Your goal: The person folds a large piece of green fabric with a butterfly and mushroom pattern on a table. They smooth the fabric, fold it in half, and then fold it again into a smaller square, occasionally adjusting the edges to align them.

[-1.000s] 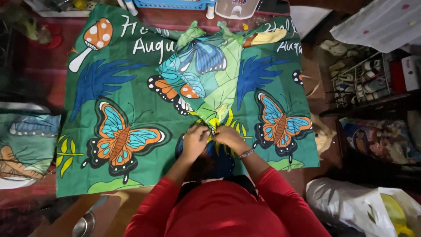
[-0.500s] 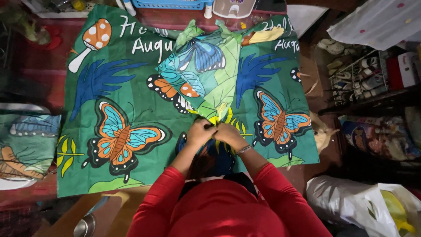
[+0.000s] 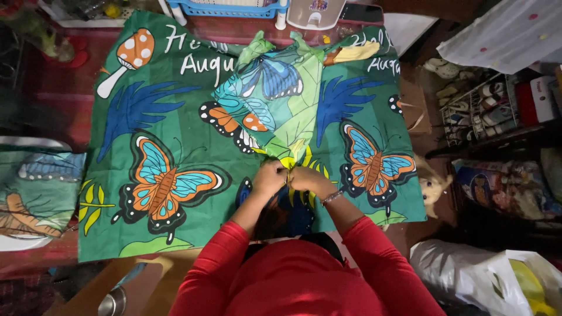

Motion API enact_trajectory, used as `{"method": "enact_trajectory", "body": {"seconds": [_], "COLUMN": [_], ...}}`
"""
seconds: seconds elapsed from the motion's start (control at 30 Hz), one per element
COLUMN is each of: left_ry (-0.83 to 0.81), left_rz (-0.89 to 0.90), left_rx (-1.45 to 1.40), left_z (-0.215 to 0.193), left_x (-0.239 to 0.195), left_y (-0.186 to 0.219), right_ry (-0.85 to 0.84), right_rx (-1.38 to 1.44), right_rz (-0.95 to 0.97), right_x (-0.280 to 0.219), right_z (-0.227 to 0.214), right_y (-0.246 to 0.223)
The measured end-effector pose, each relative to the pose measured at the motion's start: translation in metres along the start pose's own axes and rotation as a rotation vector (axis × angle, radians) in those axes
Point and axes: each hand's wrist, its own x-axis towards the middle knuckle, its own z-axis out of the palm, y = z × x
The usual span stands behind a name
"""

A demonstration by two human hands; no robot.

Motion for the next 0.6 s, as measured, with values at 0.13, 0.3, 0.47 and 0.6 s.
{"method": "enact_trajectory", "body": {"seconds": [0.13,0.3,0.47,0.6], "left_ry": [-0.013,-0.031,-0.062,-0.065], "left_rz": [-0.001,0.018,0.037,0.047], "left_rx": [-0.007,-0.006,0.072,0.171], "left_z": [-0.008,-0.008,-0.008,-0.013], "left_x": [-0.005,-0.007,-0.009,-0.012], "left_y": [0.004,0.002,-0.002,0.002], "right_ry": [0.087,0.153,0.216,0.233], "right_rx": [-0.056,-0.105,-0.068,-0.013], "right_rz": [-0.068,-0.131,-0.152,-0.158], "right_x": [-0.027,-0.036,-0.03,0.006], "right_z": [-0.007,-0.005,0.0,0.016], "right_y": [-0.021,-0.029,-0.019,0.019]}}
